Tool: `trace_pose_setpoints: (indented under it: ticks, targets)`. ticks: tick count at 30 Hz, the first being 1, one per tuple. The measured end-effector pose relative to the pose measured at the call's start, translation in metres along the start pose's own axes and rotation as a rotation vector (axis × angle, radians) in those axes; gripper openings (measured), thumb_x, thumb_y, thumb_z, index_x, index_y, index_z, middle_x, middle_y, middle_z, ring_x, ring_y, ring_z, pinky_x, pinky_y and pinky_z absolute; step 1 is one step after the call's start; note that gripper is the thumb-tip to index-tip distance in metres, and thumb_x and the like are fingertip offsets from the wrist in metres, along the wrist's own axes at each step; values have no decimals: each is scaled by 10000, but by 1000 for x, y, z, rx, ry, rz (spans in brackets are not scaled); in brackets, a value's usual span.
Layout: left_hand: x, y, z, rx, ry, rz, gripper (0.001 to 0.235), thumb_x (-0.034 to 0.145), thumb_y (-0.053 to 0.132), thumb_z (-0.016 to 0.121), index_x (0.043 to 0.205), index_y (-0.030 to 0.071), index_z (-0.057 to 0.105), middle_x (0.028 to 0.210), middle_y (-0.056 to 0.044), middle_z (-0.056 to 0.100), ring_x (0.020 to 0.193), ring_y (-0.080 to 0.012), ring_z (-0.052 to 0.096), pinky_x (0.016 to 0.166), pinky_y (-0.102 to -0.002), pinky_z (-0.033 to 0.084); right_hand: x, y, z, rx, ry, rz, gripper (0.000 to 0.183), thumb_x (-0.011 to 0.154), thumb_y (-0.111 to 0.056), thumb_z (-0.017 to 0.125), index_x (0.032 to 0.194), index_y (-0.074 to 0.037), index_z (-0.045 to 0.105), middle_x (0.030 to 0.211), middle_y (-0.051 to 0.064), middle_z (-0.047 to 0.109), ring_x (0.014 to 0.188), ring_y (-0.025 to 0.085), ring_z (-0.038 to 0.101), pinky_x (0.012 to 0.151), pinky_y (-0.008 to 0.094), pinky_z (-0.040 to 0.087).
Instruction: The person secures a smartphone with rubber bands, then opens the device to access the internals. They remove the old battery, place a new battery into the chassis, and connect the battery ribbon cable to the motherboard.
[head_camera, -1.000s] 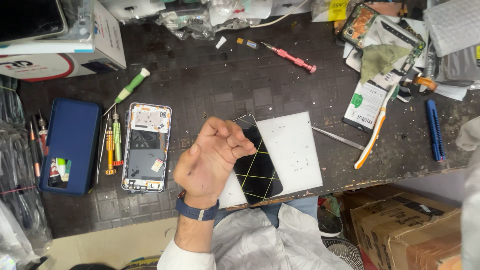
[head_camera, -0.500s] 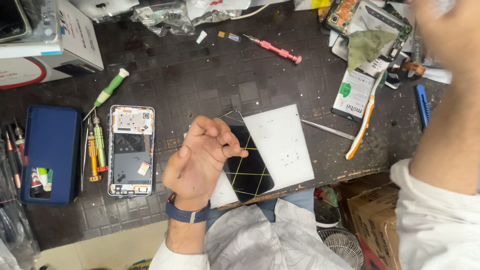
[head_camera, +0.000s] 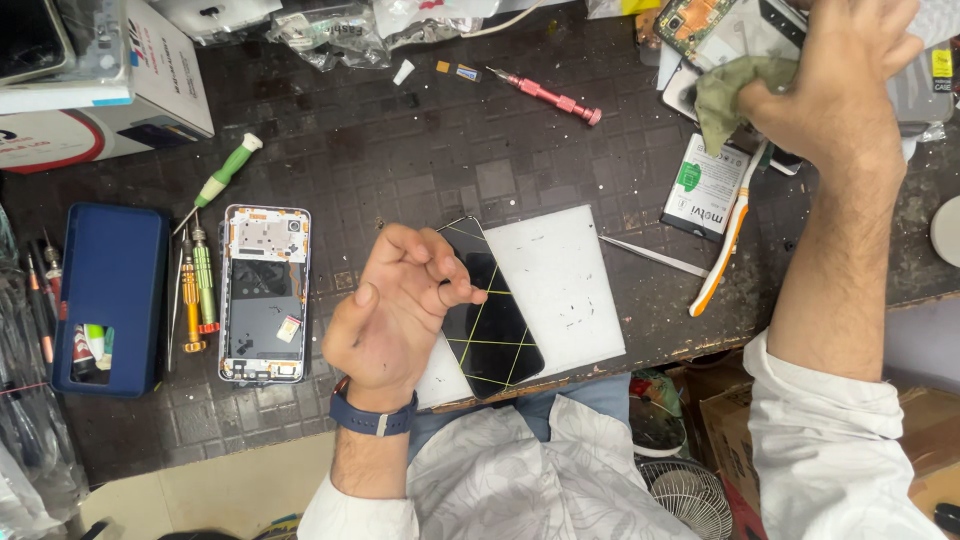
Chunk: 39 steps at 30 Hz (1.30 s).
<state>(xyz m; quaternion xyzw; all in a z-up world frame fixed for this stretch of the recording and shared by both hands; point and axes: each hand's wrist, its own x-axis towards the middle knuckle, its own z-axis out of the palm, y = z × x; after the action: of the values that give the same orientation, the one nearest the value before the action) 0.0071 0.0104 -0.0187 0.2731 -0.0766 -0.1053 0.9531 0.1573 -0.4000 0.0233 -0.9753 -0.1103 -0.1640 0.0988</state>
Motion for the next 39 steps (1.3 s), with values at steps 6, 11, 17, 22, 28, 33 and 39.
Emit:
trace_pose_setpoints:
  ticks: [6, 11, 17, 22, 28, 33, 39]
  targets:
    - [0, 0, 0, -8, -5, 3, 502, 964, 427, 628, 1227, 13, 518, 1092, -166, 566, 1023, -279, 659, 967, -479, 573, -7, 10, 3, 96, 16, 28, 239, 977, 78, 541, 1189, -16, 596, 1201, 186, 603, 1281, 362, 501, 1080, 527, 336]
    - [-1, 0, 1, -3, 13, 15, 480, 953, 420, 633, 1201, 26, 516, 1030, -138, 544, 931, -231, 621, 906, -451, 578, -20, 21, -2, 38, 197, -112, 284, 969, 133, 461, 1226, 44, 539, 1183, 194, 576, 1158, 355, 534, 1048, 444, 405]
    - [-2, 1, 2, -34, -24, 57, 401, 955, 338, 671, 1161, 27, 523, 922, -68, 485, 822, -170, 557, 756, -395, 579, -52, -18, -24, 197, 327, 124, 192, 1156, 0, 465, 1332, -1, 541, 1204, 83, 624, 1007, 227, 618, 906, 280, 498]
    - [1, -1, 16, 271, 27, 83, 602, 860, 323, 856, 1260, 28, 515, 1090, -72, 529, 986, -186, 575, 905, -415, 567, -83, -124, -59, 890, 197, 297, 61, 1207, -35, 549, 1260, -12, 529, 1100, 6, 532, 894, 67, 480, 810, 193, 404]
    - [3, 6, 29, 440, -51, -7, 1041, 675, 455, 935, 1454, -13, 429, 1445, -138, 559, 1390, -260, 539, 1207, -398, 433, -104, -230, -43, 1348, -360, 397, 253, 1044, -60, 483, 1263, 24, 576, 1079, 56, 655, 985, 114, 622, 856, 255, 537]
    - [-6, 6, 23, 141, -22, -147, 1174, 634, 365, 1018, 1536, -30, 379, 1398, -201, 597, 1341, -333, 582, 1161, -491, 508, -120, -255, -30, 1428, -451, 292, 304, 1078, -67, 448, 1342, 52, 540, 1129, 101, 583, 1079, 147, 581, 962, 275, 491]
    - [-15, 0, 13, -88, 32, 26, 1171, 661, 375, 1009, 1565, 29, 351, 1317, -109, 554, 1253, -293, 586, 1116, -479, 521, -142, -251, -24, 1200, -433, 387, 429, 1056, -230, 409, 1350, 6, 614, 1103, 104, 620, 974, 189, 619, 860, 333, 541]
